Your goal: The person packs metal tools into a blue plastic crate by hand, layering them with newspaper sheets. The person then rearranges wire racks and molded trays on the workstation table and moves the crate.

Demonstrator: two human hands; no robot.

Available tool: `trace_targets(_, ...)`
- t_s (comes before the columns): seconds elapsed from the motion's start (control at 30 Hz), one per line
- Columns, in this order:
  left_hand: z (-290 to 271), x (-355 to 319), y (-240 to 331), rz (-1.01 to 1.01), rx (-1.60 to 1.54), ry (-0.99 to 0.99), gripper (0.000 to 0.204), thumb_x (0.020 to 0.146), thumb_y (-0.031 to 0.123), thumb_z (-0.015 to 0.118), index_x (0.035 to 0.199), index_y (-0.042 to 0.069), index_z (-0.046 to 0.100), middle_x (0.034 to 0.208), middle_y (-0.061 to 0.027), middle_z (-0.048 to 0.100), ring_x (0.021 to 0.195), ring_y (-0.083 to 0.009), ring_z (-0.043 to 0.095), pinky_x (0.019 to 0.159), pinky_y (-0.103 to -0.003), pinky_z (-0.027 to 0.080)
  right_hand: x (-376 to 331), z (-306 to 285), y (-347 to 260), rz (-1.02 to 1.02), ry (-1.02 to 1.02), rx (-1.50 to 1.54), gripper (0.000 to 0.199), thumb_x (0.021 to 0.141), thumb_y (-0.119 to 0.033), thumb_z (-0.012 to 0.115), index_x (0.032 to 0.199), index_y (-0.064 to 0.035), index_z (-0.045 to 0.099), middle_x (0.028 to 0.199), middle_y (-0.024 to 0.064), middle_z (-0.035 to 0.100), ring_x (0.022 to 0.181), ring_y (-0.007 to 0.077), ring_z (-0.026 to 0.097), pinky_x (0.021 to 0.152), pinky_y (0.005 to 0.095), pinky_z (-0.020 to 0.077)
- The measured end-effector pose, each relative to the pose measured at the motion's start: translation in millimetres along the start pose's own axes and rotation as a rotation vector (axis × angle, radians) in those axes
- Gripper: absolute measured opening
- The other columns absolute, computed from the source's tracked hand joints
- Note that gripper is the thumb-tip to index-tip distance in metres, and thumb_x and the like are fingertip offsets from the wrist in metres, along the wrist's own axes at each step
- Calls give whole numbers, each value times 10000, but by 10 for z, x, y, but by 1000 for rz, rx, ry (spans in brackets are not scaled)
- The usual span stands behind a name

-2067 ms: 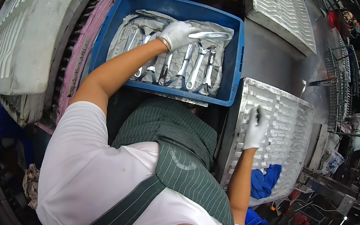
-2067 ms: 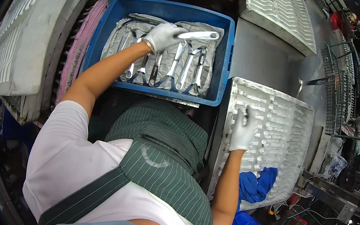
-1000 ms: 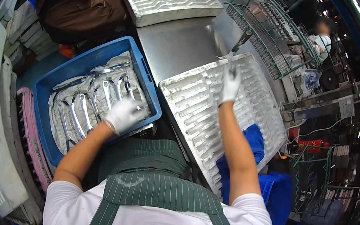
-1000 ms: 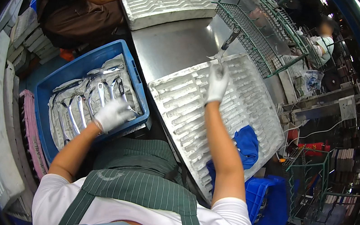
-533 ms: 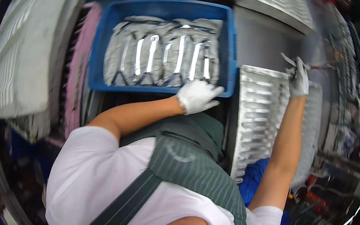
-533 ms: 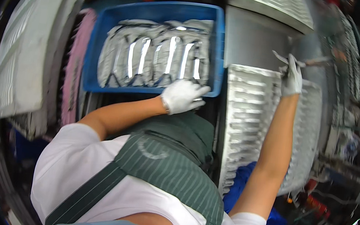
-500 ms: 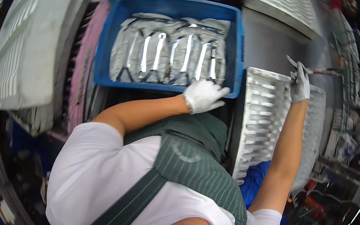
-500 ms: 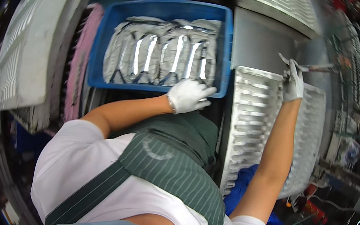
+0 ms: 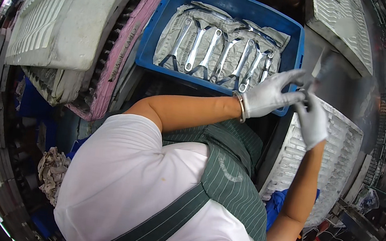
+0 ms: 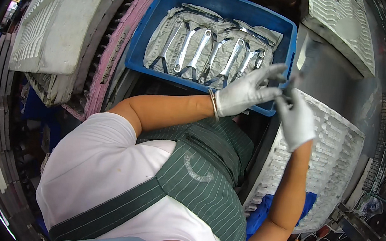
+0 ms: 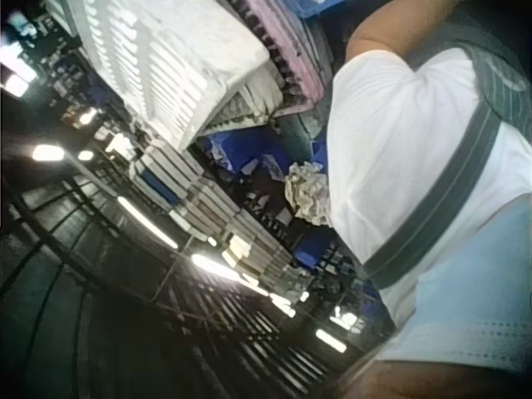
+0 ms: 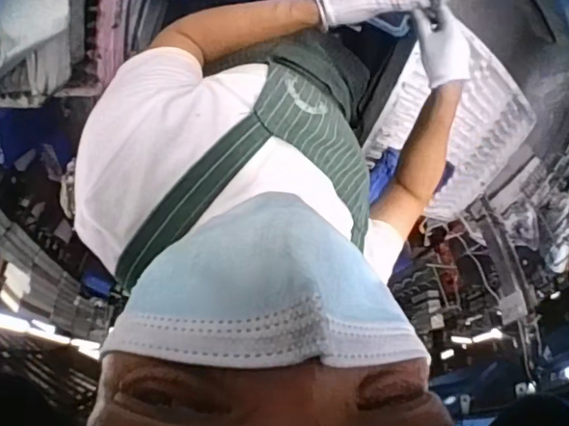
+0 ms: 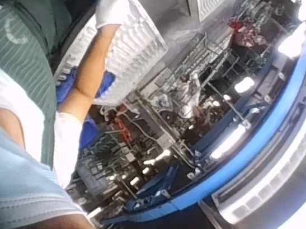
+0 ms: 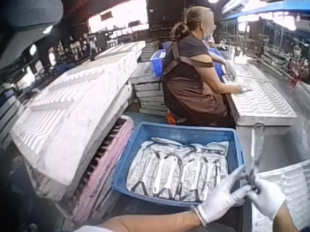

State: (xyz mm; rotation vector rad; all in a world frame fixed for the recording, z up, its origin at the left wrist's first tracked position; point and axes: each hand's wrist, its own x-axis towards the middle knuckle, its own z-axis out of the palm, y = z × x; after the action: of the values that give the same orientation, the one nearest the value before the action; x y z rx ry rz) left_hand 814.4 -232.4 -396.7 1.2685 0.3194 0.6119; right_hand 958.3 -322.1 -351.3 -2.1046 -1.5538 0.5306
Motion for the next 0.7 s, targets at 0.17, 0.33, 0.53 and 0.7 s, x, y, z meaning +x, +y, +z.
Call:
trace_targets(0.17, -163, 119, 348, -11, -14, 237, 540, 879, 458, 580, 1187, 26, 480, 854, -7, 538, 731, -80, 505, 648, -220, 451, -15, 333, -210, -82, 101, -83, 318, 866, -276, 603, 1143, -119, 590, 966, 123, 654, 846, 279, 634, 724, 369, 497)
trace_targets(0.33, -966, 161, 480, -97, 603, 225, 411, 879, 434, 586, 1087, 81, 550, 798, -28, 571, 677, -100, 508, 608, -257, 456, -171, 271, 65, -14, 318, 150, 346, 859, -167, 621, 1188, -67, 579, 946, 104, 656, 781, 212, 587, 722, 318, 465)
trace_targets(0.53, -1801, -3, 466, 30, 1979, -538, 105, 743, 167, 636, 847, 171, 654, 848, -70, 637, 889, -236, 614, 755, -361, 488, -534, 369, 486, 24, 317, 70, 321, 869, -175, 614, 1171, -70, 583, 1008, 118, 652, 853, 248, 615, 744, 334, 481)
trace_targets(0.7, -2352, -343, 213, -84, 2164, -691, 129, 708, 152, 613, 825, 177, 661, 879, -51, 625, 956, -237, 580, 796, -374, 473, -643, 427, 643, 137, 259, 118, 335, 874, -199, 612, 1184, -80, 574, 1088, 149, 633, 903, 270, 623, 787, 359, 485)
